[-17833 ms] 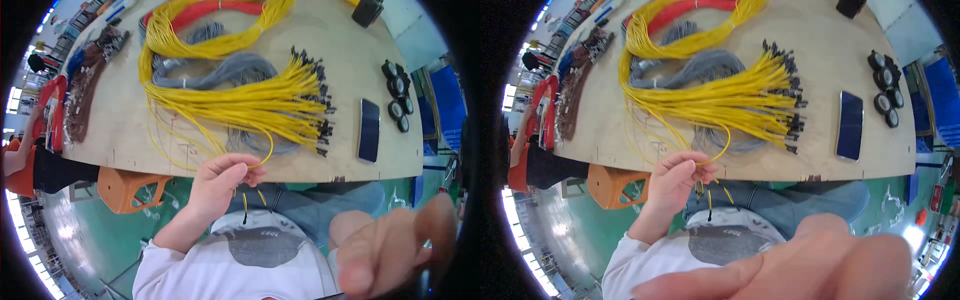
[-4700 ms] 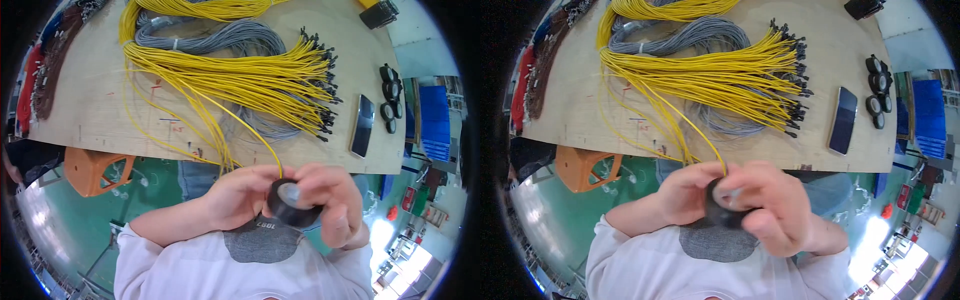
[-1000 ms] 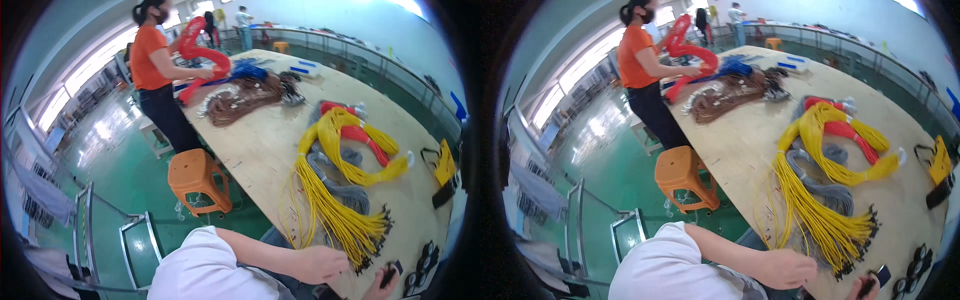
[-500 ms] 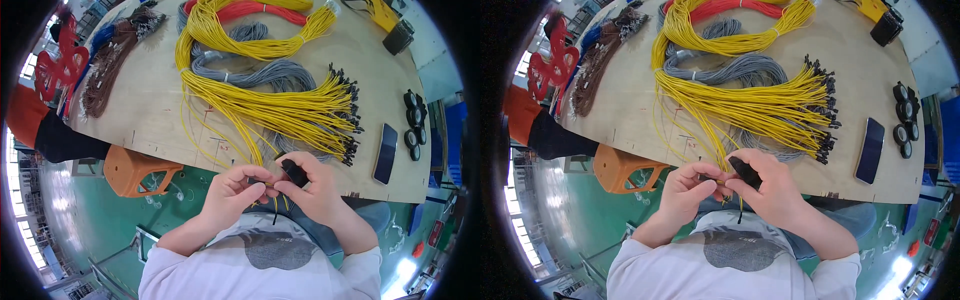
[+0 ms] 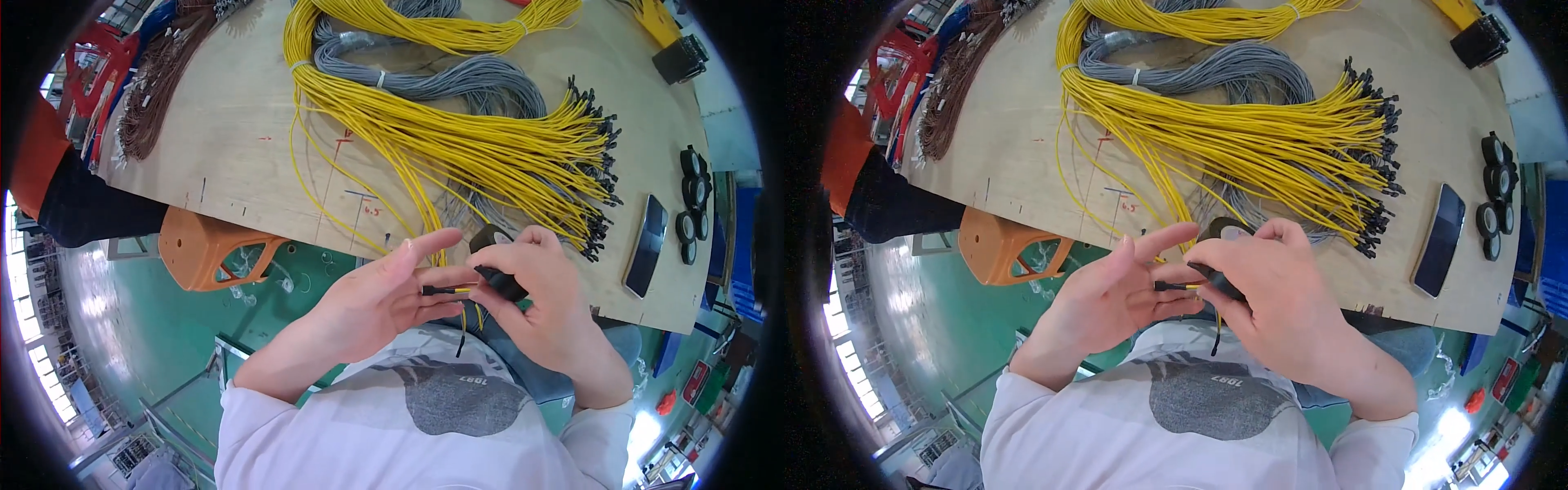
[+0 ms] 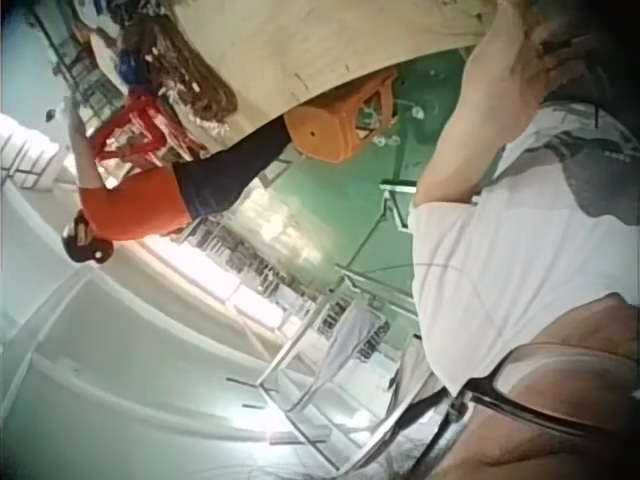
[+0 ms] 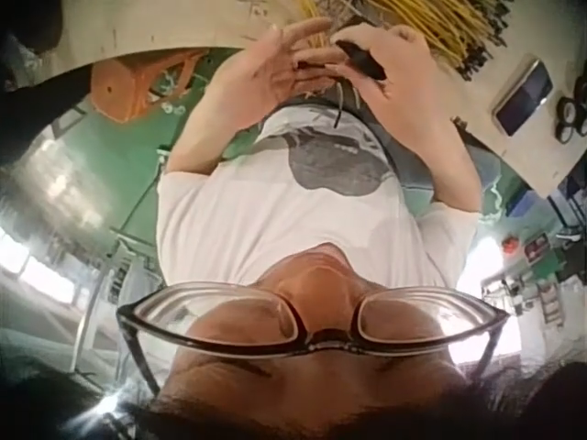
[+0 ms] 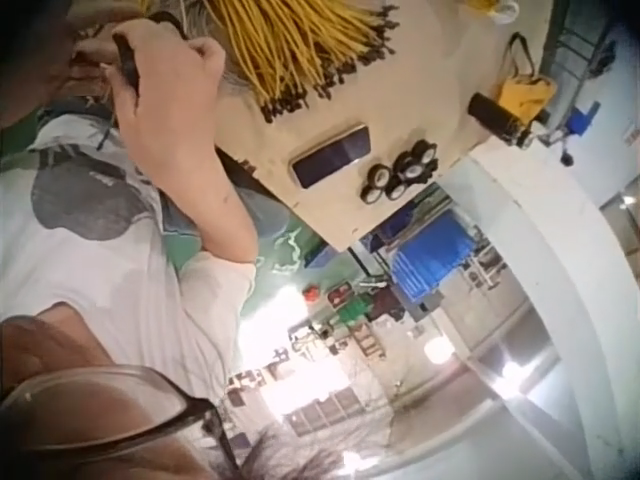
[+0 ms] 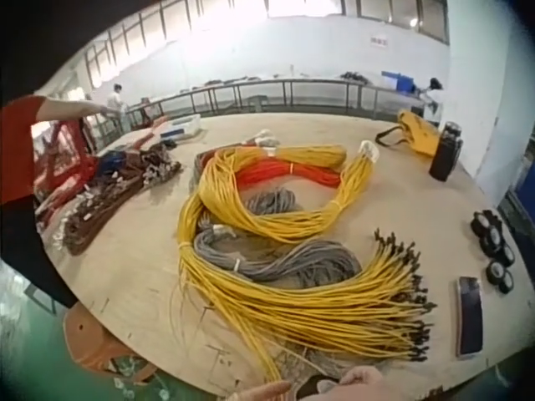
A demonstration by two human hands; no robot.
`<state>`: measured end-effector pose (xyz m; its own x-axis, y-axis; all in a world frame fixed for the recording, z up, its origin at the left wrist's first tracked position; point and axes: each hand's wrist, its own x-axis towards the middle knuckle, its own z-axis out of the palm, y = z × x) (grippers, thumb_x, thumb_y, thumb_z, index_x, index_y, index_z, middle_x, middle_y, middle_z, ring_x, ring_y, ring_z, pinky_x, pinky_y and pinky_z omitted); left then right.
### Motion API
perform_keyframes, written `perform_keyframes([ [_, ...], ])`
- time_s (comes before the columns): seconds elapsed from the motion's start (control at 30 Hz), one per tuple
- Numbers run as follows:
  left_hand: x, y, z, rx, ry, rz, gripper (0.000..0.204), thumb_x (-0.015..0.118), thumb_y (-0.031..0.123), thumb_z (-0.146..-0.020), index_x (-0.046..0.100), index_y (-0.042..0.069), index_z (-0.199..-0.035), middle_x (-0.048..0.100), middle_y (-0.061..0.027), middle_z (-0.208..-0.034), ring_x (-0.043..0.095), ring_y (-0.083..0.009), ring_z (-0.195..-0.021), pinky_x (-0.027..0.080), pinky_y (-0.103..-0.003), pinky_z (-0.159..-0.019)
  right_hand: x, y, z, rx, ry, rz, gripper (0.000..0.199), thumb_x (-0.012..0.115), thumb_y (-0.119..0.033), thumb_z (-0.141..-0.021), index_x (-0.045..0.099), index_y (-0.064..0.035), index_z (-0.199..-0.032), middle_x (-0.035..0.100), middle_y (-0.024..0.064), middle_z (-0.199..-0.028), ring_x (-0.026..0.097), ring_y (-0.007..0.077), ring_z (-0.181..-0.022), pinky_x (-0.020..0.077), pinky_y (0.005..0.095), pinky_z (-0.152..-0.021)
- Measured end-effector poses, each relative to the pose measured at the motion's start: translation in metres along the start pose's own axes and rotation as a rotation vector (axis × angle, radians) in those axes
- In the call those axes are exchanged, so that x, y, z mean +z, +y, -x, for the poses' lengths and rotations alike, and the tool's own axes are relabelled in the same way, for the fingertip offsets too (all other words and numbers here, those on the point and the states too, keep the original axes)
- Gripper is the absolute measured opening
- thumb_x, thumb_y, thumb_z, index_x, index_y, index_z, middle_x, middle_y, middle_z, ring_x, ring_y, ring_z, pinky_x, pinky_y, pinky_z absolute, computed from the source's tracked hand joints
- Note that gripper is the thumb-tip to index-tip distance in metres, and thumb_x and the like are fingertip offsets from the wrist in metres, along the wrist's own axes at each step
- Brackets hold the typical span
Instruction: The recorder uses black electrical tape to bundle several yellow wires together on a factory workbench.
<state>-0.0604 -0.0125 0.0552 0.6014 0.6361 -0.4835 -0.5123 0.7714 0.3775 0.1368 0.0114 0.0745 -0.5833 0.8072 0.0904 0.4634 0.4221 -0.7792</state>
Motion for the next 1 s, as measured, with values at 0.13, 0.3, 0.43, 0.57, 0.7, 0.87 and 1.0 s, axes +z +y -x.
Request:
perform_keyframes([
  [0.13,-0.002,-0.001,-0.001,-0.005,-0.06,0.022,0.054,0.031,0.037,-0.093,0.021,0.006,-0.137,0.046,-0.0149,-0.122,0.045,-0.0249,-0.113,0.03,-0.039,-0.1,0.003,0.002,-0.002,-0.067,0.03,0.046,0.025,0.062,-0.004,-0.074,0.055,-0.0095,-0.097,0.053,0.0032,-0.074,0.051,0.0201,-0.066,0.0338,0.0353,-0.074],
  [0.3,0.005,-0.006,-0.002,0.076,-0.027,-0.129,0.052,0.041,0.013,-0.091,0.019,0.005,-0.137,0.047,-0.015,-0.121,0.048,-0.024,-0.111,0.037,-0.038,-0.097,0.007,0.006,0.001,-0.116,0.066,0.096,0.026,0.061,-0.004,-0.074,0.053,-0.0102,-0.098,0.049,0.0024,-0.069,0.049,0.0201,-0.063,0.0335,0.0352,-0.074],
  [0.43,0.011,-0.004,0.002,0.092,0.063,-0.372,0.054,0.038,0.001,-0.089,0.014,0.004,-0.138,0.049,-0.0181,-0.121,0.05,-0.0225,-0.109,0.043,-0.031,-0.09,0.002,0.008,0.003,-0.011,0.074,-0.004,0.028,0.068,-0.005,-0.069,0.057,-0.009,-0.095,0.058,0.0014,-0.078,0.052,0.0182,-0.065,0.036,0.0342,-0.076],
  [0.57,0.013,0.0,0.005,0.096,0.085,-0.442,0.054,0.035,-0.002,-0.088,0.015,0.006,-0.138,0.049,-0.0221,-0.12,0.052,-0.028,-0.108,0.044,-0.033,-0.09,-0.003,0.014,0.006,0.091,0.034,-0.118,0.027,0.067,-0.005,-0.071,0.057,-0.0073,-0.096,0.059,0.0034,-0.077,0.053,0.0189,-0.067,0.0404,0.0305,-0.07],
  [0.7,0.015,-0.003,0.009,0.163,0.081,-0.545,0.054,0.032,-0.002,-0.089,0.012,0.006,-0.138,0.049,-0.023,-0.119,0.053,-0.0302,-0.107,0.044,-0.035,-0.09,-0.009,0.018,0.0,0.166,-0.102,-0.276,0.027,0.065,-0.006,-0.072,0.056,-0.0066,-0.097,0.06,0.0042,-0.078,0.055,0.0197,-0.069,0.0436,0.0277,-0.063],
  [0.87,0.016,-0.001,0.014,0.241,0.022,-0.855,0.054,0.028,-0.007,-0.088,0.008,0.004,-0.138,0.049,-0.0191,-0.122,0.051,-0.0252,-0.11,0.042,-0.032,-0.091,-0.017,0.019,-0.011,0.27,-0.272,-0.378,0.028,0.064,-0.006,-0.072,0.055,-0.0044,-0.098,0.059,0.006,-0.08,0.055,0.0188,-0.071,0.044,0.0281,-0.065],
  [1.0,0.02,0.001,0.019,0.384,-0.012,-1.195,0.055,0.029,-0.009,-0.087,0.007,0.001,-0.137,0.052,-0.0199,-0.118,0.054,-0.0276,-0.106,0.044,-0.032,-0.088,-0.023,0.015,-0.016,0.279,-0.313,-0.445,0.027,0.063,-0.006,-0.073,0.053,-0.0032,-0.099,0.058,0.0059,-0.083,0.052,0.0133,-0.071,0.0435,0.0261,-0.065],
])
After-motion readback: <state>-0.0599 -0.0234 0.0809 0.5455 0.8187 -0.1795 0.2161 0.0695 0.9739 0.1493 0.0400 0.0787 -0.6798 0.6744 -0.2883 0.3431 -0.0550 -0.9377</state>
